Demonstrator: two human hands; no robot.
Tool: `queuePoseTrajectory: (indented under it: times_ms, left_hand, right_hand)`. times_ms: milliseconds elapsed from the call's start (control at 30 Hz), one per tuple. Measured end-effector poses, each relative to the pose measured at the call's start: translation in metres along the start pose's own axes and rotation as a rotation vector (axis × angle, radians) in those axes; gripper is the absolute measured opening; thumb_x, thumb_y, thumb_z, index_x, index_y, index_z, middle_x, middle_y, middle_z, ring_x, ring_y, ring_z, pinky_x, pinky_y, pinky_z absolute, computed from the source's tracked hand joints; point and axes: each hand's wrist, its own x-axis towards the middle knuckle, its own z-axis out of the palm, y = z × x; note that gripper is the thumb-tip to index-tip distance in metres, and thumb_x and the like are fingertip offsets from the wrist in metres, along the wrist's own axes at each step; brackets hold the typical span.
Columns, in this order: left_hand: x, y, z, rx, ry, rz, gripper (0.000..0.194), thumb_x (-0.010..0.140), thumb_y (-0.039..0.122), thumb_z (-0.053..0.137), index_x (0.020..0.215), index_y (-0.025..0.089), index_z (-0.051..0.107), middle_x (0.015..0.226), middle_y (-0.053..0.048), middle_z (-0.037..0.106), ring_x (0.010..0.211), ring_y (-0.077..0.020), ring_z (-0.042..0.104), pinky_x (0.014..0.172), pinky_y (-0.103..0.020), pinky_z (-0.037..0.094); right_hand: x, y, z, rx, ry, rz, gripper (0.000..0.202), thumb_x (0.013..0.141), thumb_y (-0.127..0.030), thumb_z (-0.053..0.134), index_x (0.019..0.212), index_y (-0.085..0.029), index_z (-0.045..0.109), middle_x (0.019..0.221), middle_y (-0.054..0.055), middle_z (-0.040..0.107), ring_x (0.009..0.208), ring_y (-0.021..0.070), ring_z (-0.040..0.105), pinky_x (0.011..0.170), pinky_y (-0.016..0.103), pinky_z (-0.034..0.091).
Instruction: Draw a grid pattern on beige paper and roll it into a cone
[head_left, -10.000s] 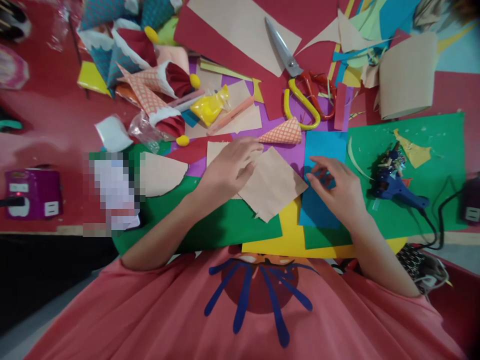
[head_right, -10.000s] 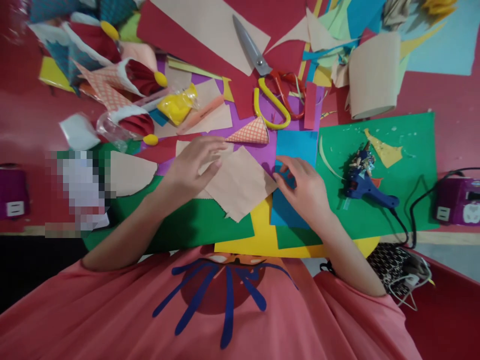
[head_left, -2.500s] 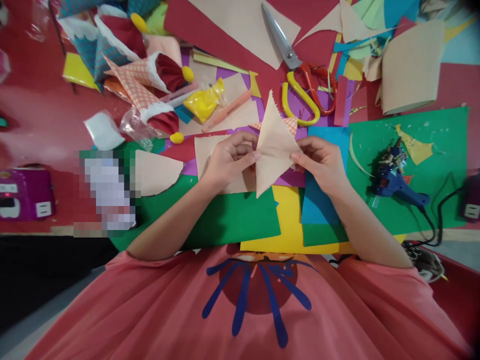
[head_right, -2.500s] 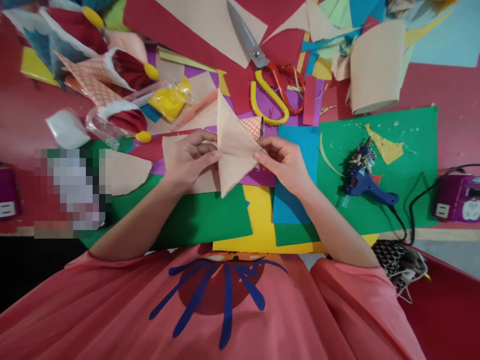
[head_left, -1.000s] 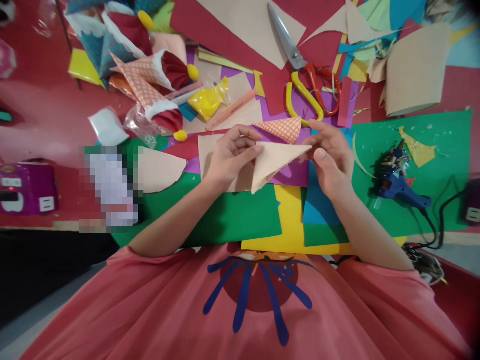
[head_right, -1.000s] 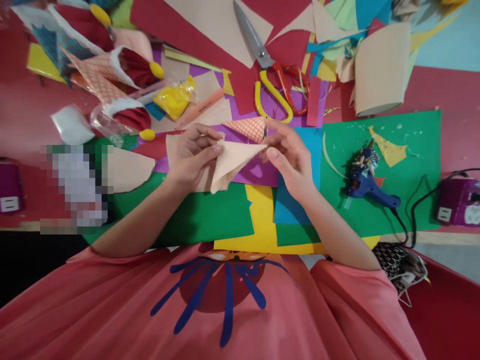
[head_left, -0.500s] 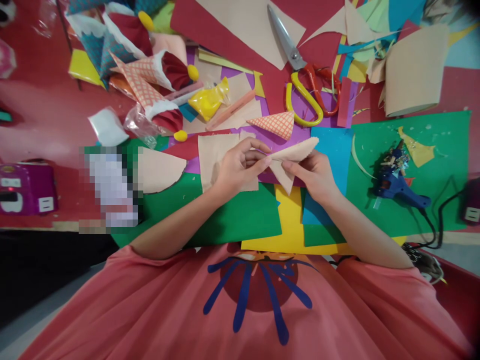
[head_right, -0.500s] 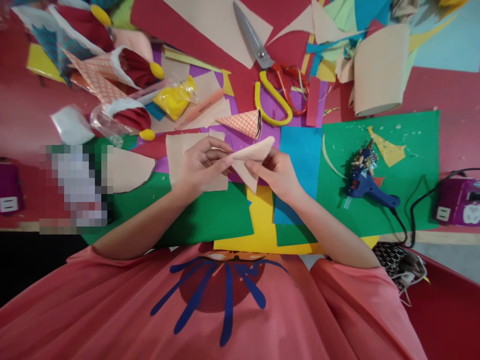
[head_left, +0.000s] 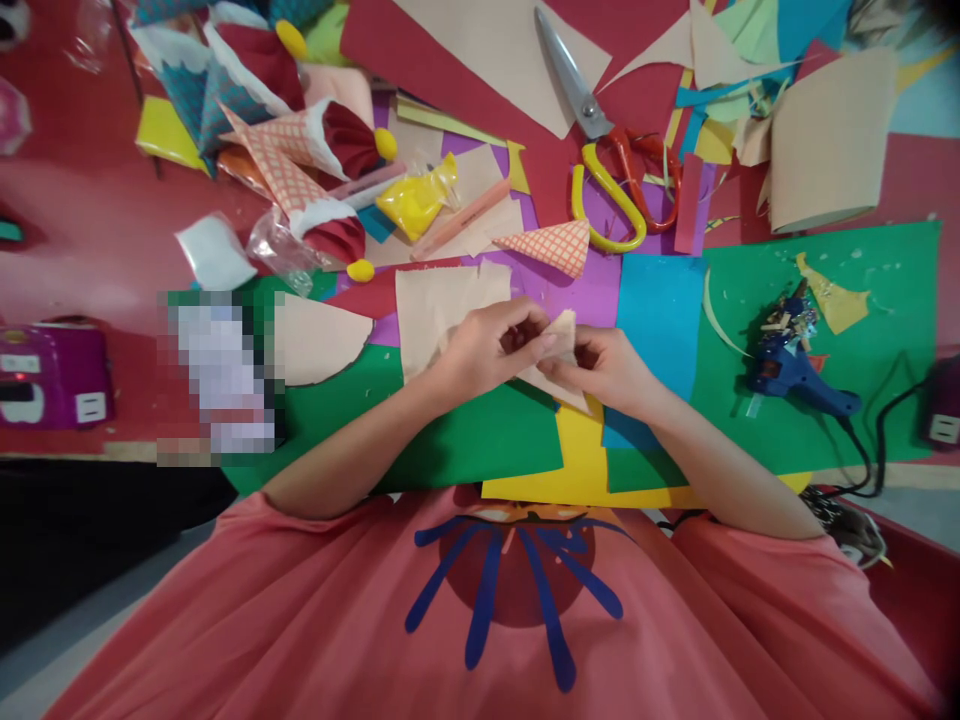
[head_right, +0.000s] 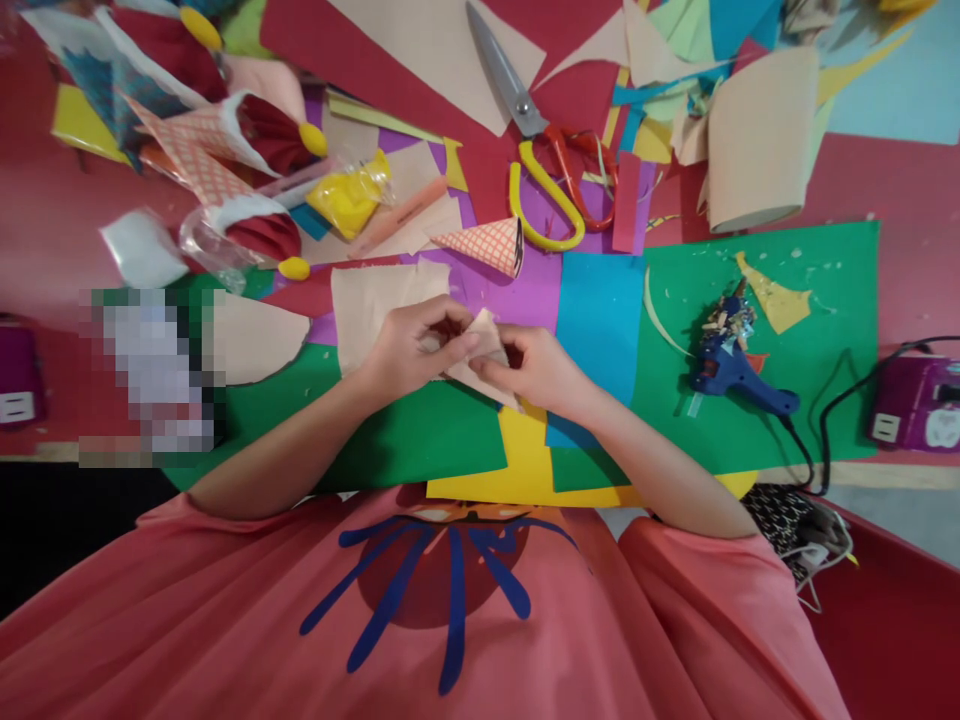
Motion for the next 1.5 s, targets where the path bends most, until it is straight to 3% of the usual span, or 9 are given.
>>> queuePoseTrajectory:
  times_ms: [100,200,400,667,800,967,1167,1333,1500]
  left_hand:
    - [0.0,-0.002,0.001,-0.054,0.002,-0.011,0.017,0.085,0.031,0.057,0.075,0.019,0.05,0.064,0.006,0.048,0.05,-0.0045,0.044,0.047,-0.015,0.038]
    - [0.001,-0.002,0.0,-0.204,-0.035,-0.102,0.023,0.086,0.039,0.057,0.077,0.019,0.049,0.061,0.007,0.044,0.043,-0.0034,0.041,0.039,-0.015,0.035]
    - [0.004,0.0,-0.004,-0.27,-0.088,-0.193,0.043,0.075,0.058,0.068,0.08,0.018,0.055,0.07,0.003,0.058,0.062,-0.0078,0.059,0.053,-0.016,0.049]
    - [0.007,-0.005,-0.001,-0.356,0.074,-0.289,0.051,0.065,0.064,0.074,0.077,0.016,0.061,0.058,0.002,0.063,0.05,-0.0097,0.062,0.046,-0.019,0.049]
    - [0.007,-0.005,0.0,-0.36,0.135,-0.278,0.05,0.065,0.063,0.075,0.076,0.016,0.062,0.06,0.001,0.065,0.053,-0.0109,0.066,0.048,-0.019,0.051]
    - [0.006,-0.003,0.0,-0.39,0.125,-0.244,0.047,0.066,0.059,0.076,0.078,0.015,0.063,0.067,0.001,0.068,0.058,-0.011,0.069,0.053,-0.018,0.054]
    - [0.005,-0.004,-0.002,-0.456,0.124,-0.263,0.043,0.068,0.053,0.078,0.082,0.015,0.064,0.065,0.0,0.071,0.059,-0.0132,0.071,0.053,-0.018,0.056]
    - [0.007,-0.007,-0.003,-0.49,0.12,-0.281,0.036,0.07,0.046,0.078,0.086,0.015,0.066,0.067,-0.001,0.073,0.062,-0.0151,0.072,0.055,-0.02,0.057]
    - [0.007,-0.007,-0.004,-0.477,0.132,-0.213,0.031,0.072,0.043,0.077,0.085,0.016,0.07,0.068,-0.001,0.073,0.061,-0.013,0.071,0.055,-0.019,0.057]
  right_hand:
    - [-0.001,-0.002,0.002,0.01,-0.032,0.032,0.021,0.073,-0.034,0.065,0.067,-0.015,0.057,0.058,-0.004,0.047,0.054,0.0064,0.038,0.049,0.022,0.03]
    - [0.0,-0.002,-0.001,0.061,-0.022,0.063,0.023,0.071,-0.035,0.067,0.069,-0.015,0.059,0.061,-0.003,0.051,0.055,0.0077,0.043,0.049,0.022,0.032]
    - [0.004,0.002,-0.011,0.223,0.132,0.007,0.028,0.068,-0.041,0.077,0.078,-0.016,0.067,0.072,0.0,0.066,0.063,0.0112,0.057,0.056,0.024,0.045]
    - [0.01,0.006,-0.016,0.25,0.188,-0.084,0.035,0.069,-0.048,0.078,0.089,-0.02,0.07,0.084,0.0,0.074,0.077,0.0146,0.068,0.071,0.027,0.056]
    - [0.01,0.005,-0.016,0.257,0.178,-0.078,0.039,0.067,-0.048,0.08,0.091,-0.02,0.069,0.085,0.0,0.074,0.082,0.0162,0.069,0.073,0.028,0.057]
    - [0.011,0.008,-0.016,0.296,0.165,-0.084,0.035,0.067,-0.043,0.081,0.091,-0.019,0.07,0.085,0.001,0.074,0.081,0.0158,0.069,0.073,0.028,0.056]
    - [0.014,0.018,-0.018,0.329,0.216,-0.081,0.033,0.068,-0.044,0.08,0.093,-0.022,0.074,0.088,0.0,0.074,0.077,0.0139,0.067,0.073,0.029,0.055]
    - [0.014,0.02,-0.02,0.296,0.297,-0.109,0.025,0.067,-0.042,0.081,0.082,-0.024,0.075,0.077,-0.003,0.071,0.072,0.0132,0.065,0.07,0.028,0.055]
    - [0.01,0.012,-0.023,0.134,0.247,-0.22,0.011,0.08,-0.036,0.071,0.081,-0.027,0.078,0.08,-0.001,0.074,0.08,0.016,0.068,0.074,0.03,0.054]
